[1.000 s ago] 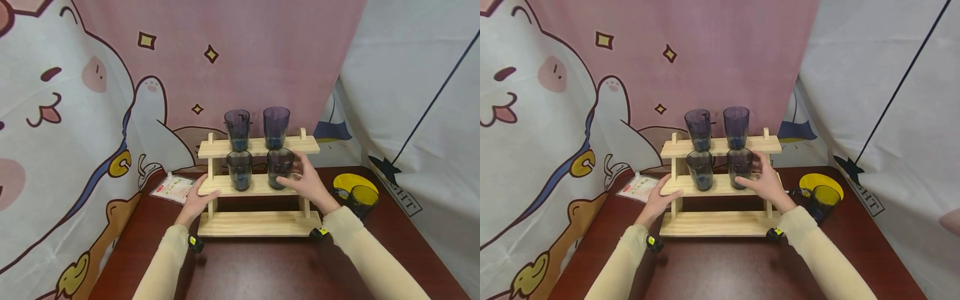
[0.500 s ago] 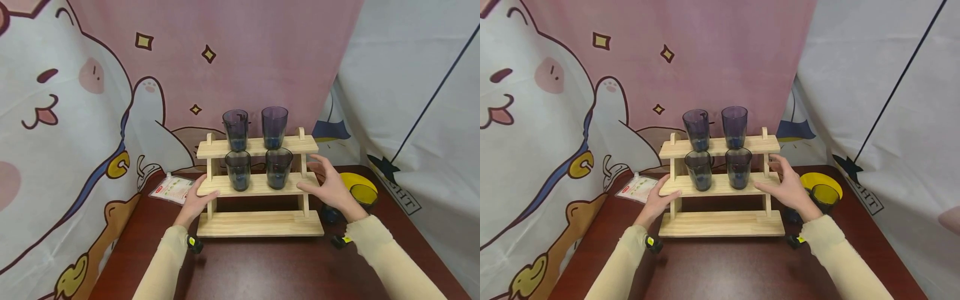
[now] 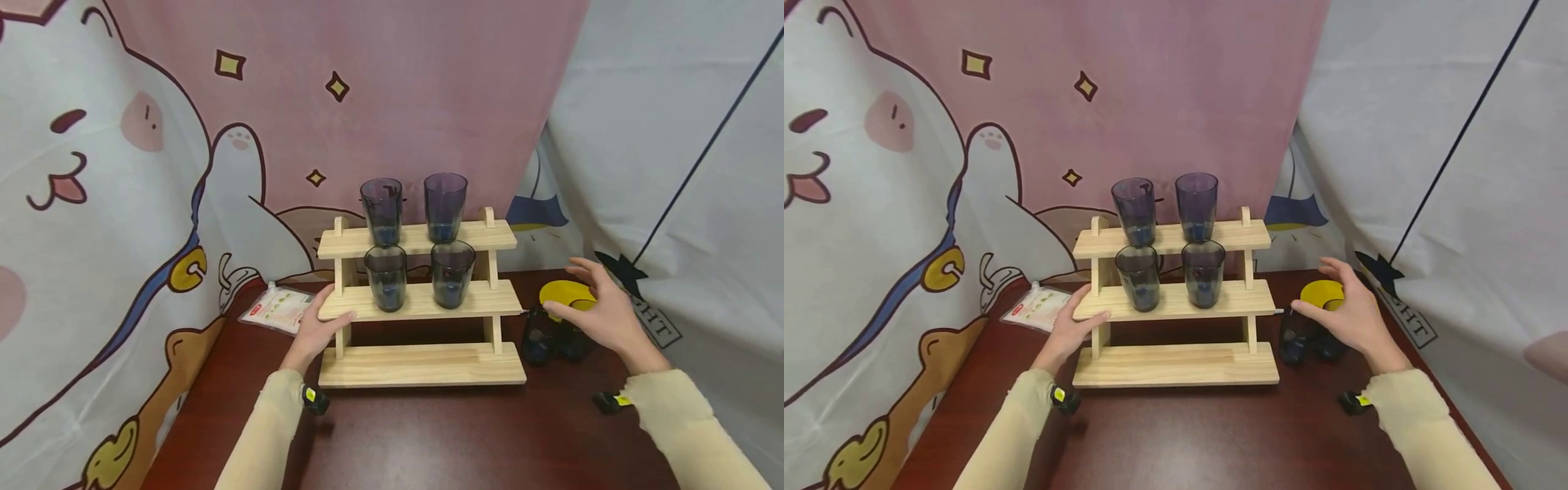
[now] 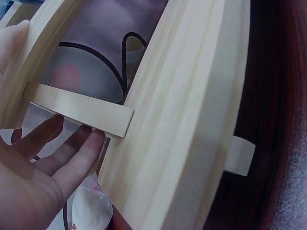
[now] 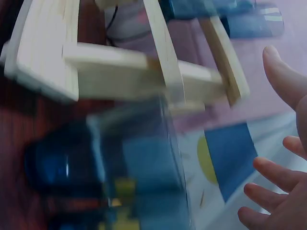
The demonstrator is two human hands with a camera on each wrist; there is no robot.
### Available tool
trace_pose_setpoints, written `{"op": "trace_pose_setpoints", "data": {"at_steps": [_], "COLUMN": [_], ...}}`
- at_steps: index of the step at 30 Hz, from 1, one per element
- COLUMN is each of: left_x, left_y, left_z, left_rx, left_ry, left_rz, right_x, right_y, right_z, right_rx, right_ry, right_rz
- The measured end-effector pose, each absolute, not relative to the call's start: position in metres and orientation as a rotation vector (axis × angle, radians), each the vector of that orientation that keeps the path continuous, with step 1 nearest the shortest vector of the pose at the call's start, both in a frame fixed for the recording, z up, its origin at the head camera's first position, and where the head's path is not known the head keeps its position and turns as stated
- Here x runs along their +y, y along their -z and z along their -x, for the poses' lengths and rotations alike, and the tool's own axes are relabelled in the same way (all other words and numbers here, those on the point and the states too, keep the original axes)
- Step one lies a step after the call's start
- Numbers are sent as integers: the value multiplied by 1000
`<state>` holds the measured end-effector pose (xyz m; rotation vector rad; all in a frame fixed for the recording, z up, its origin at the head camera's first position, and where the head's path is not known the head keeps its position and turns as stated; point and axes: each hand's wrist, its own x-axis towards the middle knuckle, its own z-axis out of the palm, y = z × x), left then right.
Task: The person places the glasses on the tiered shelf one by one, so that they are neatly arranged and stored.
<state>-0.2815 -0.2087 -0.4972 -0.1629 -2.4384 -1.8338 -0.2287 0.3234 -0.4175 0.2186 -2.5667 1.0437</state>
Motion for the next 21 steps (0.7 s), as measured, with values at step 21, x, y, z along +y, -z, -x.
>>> {"op": "trace_pose_setpoints", "data": {"at_steps": [21], "left_x": [-208], "left_y": [495], "left_z": [279], "left_rx": [-2476], "left_ry": [1789], "left_rz": [132], "right_x": [397], "right_y": [470], "right_z": [223], "right_rx": [-2809], "right_ry": [-1080], "right_rz": [-105]}}
